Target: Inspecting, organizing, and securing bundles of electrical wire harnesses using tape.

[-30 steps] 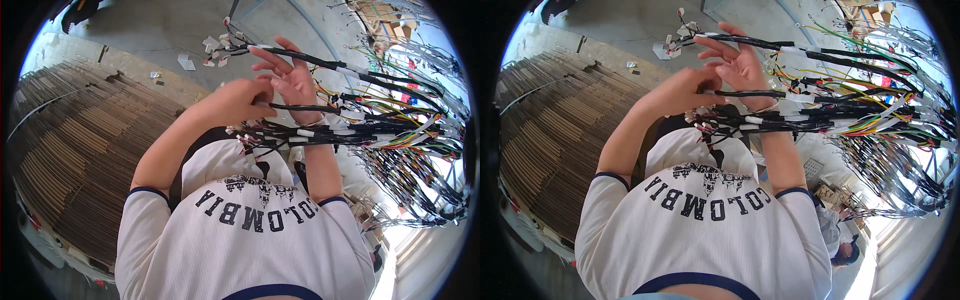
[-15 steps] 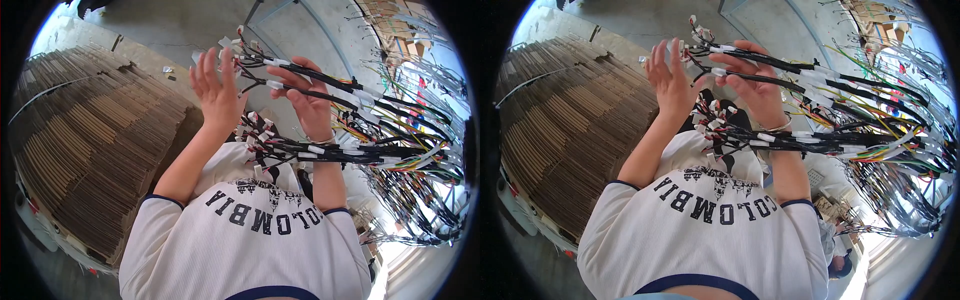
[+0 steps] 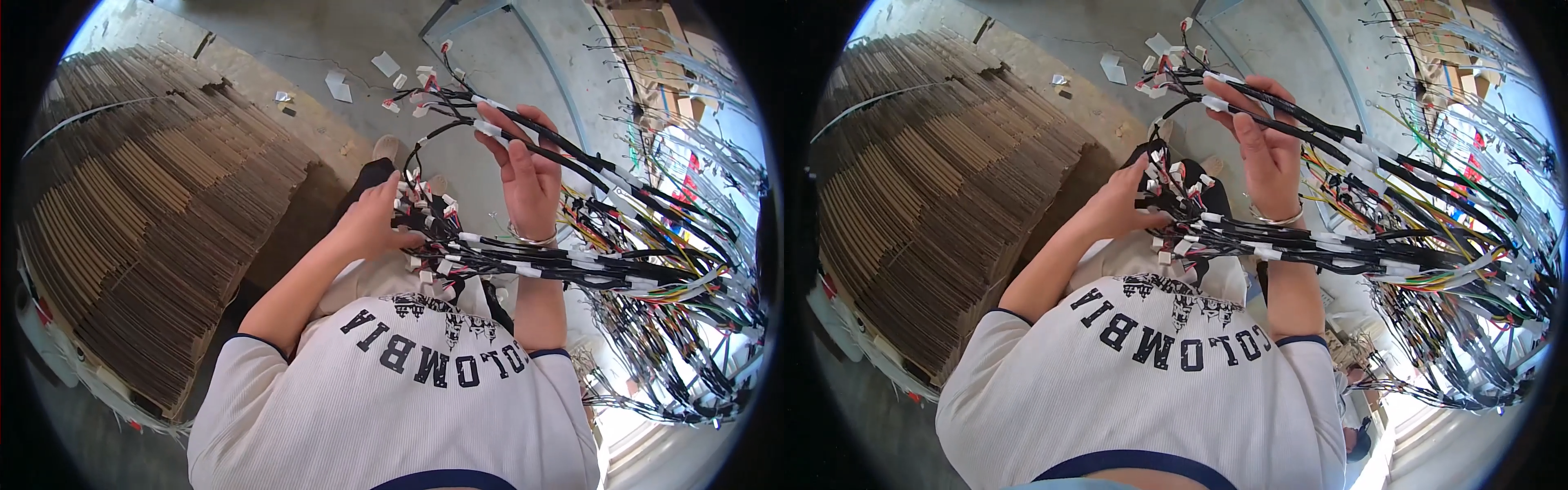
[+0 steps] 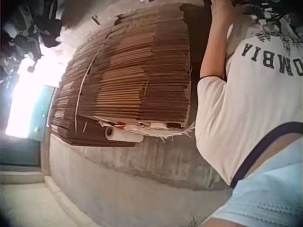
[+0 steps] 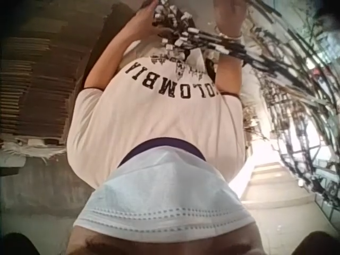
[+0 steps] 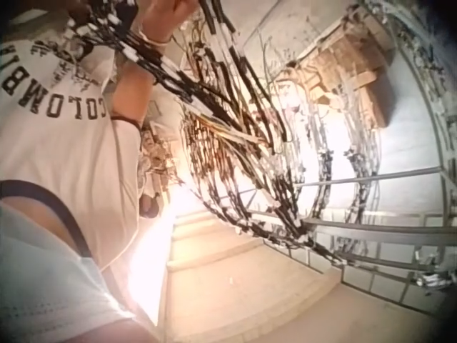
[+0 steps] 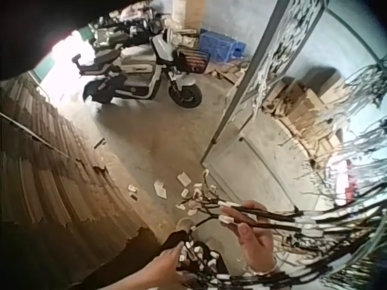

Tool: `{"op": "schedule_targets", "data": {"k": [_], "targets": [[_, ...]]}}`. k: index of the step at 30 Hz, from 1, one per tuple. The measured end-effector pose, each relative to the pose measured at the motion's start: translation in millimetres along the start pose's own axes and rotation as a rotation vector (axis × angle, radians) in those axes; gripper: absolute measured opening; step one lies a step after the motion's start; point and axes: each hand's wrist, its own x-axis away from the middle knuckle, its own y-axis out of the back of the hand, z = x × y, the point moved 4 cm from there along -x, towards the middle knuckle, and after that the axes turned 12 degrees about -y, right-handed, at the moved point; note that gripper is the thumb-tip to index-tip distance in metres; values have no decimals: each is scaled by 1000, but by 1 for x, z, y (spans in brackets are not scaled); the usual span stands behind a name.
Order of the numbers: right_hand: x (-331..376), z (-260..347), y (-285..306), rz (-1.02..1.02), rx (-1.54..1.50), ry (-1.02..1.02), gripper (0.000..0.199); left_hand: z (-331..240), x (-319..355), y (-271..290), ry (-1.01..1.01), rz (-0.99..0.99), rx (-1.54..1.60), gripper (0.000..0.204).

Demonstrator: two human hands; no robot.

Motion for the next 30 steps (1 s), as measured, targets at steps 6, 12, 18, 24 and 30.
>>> {"op": "schedule_targets", "data": {"k": [6, 12, 18, 24, 30], "targets": [[0, 2, -5, 29, -54, 19, 41, -1, -15, 13, -163, -440, 719, 104], [-4, 5, -13, 28, -118, -32, 63, 10, -3, -13, -68, -60, 584, 113], [-7, 6, -17, 81, -191, -60, 87, -12, 6, 5, -125, 79, 451, 110], [-4, 11, -27, 125, -287, -100, 101, 14, 0, 8, -328, 37, 721, 86], [2, 13, -34, 192, -324, -120, 105, 12, -6, 74, -275, -344, 1091, 55]]}}
